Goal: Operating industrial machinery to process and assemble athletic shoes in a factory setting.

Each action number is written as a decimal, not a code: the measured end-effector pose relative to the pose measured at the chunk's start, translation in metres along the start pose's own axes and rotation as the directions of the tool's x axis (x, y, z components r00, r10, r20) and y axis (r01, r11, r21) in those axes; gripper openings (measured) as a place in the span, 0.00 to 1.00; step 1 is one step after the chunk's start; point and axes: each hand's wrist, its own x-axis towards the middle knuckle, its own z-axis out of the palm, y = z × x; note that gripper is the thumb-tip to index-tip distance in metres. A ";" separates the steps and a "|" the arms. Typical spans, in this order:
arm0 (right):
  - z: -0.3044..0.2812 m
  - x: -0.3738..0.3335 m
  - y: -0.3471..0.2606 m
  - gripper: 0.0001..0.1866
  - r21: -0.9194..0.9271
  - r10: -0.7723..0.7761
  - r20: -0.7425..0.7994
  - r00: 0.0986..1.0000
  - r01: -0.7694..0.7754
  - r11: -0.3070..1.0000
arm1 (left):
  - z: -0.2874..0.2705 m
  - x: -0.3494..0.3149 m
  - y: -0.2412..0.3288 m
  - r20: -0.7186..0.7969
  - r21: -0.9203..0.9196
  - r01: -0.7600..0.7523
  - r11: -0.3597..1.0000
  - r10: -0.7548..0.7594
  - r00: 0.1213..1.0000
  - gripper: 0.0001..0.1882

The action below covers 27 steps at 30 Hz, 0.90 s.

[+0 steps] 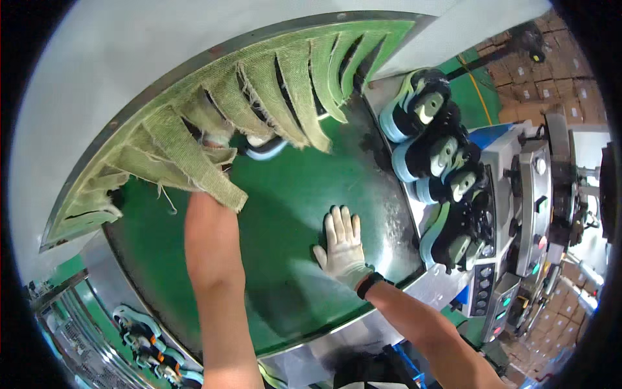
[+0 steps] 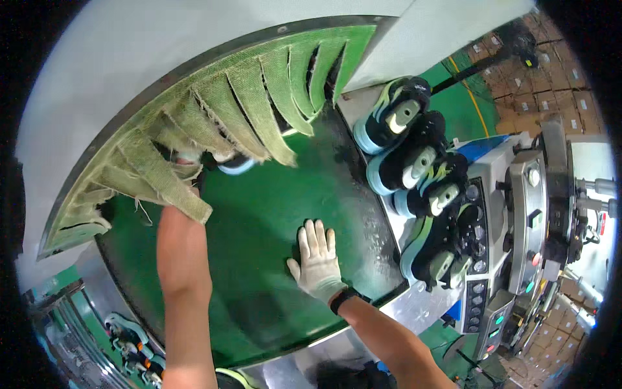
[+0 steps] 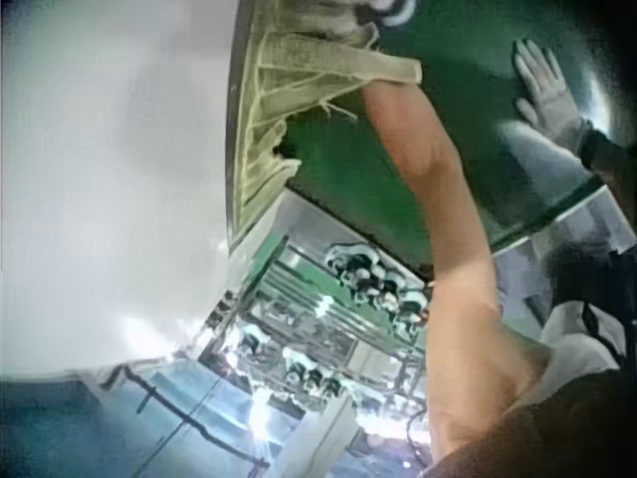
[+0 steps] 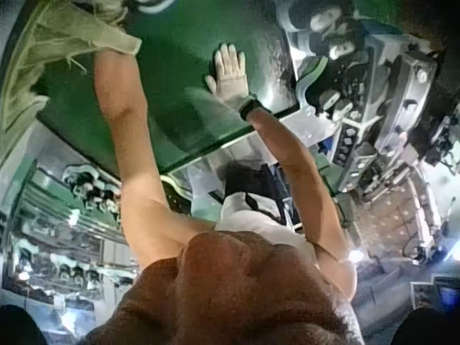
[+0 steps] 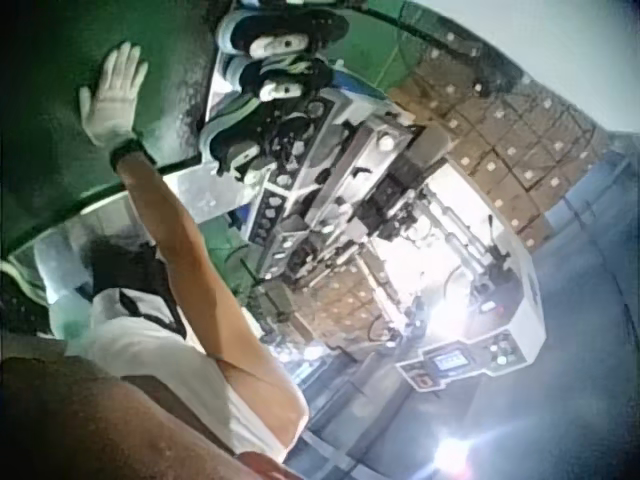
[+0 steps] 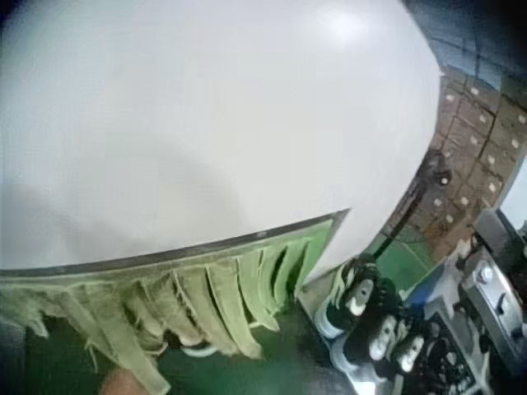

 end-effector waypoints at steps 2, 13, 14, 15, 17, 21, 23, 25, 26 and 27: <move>-0.021 -0.005 0.008 0.47 0.052 0.032 -0.014 0.999 -0.031 0.998 | 0.018 -0.037 0.040 0.312 0.081 0.119 0.990 -0.139 0.940 0.26; -0.090 -0.335 0.024 0.38 0.880 0.418 0.084 0.904 -0.264 0.395 | 0.018 -0.334 0.359 -0.087 -0.018 0.541 0.841 -0.541 0.837 0.25; -0.107 -0.357 0.023 0.37 0.827 0.414 0.092 0.906 -0.301 0.475 | 0.003 -0.368 0.374 -0.160 0.003 0.572 0.820 -0.565 0.810 0.24; -0.128 -0.375 0.019 0.36 0.767 0.409 0.104 0.907 -0.335 0.547 | -0.013 -0.404 0.389 -0.234 0.025 0.605 0.796 -0.584 0.777 0.23; -0.130 -0.416 0.028 0.36 0.822 0.471 0.172 0.865 -0.389 0.415 | -0.005 -0.457 0.453 -0.278 0.053 0.610 0.791 -0.575 0.769 0.25; -0.098 -0.472 0.049 0.38 0.852 0.455 0.149 0.878 -0.347 0.391 | 0.038 -0.567 0.557 -0.092 0.156 0.727 0.668 -0.723 0.684 0.34; -0.091 -0.479 0.041 0.36 0.953 0.427 0.104 0.898 -0.212 0.215 | 0.052 -0.656 0.552 0.067 0.144 0.727 0.672 -0.739 0.670 0.46; -0.064 -0.503 0.060 0.34 0.835 0.398 0.019 0.917 -0.233 0.499 | 0.094 -0.671 0.585 0.425 0.451 0.506 0.735 -0.676 0.602 0.56; -0.067 -0.502 0.060 0.33 0.870 0.368 0.059 0.928 -0.229 0.437 | 0.114 -0.681 0.588 0.507 0.339 0.531 0.777 -0.626 0.593 0.54; -0.055 -0.506 0.060 0.33 0.936 0.397 0.110 0.911 -0.229 0.266 | 0.130 -0.690 0.590 0.589 0.219 0.558 0.800 -0.565 0.578 0.52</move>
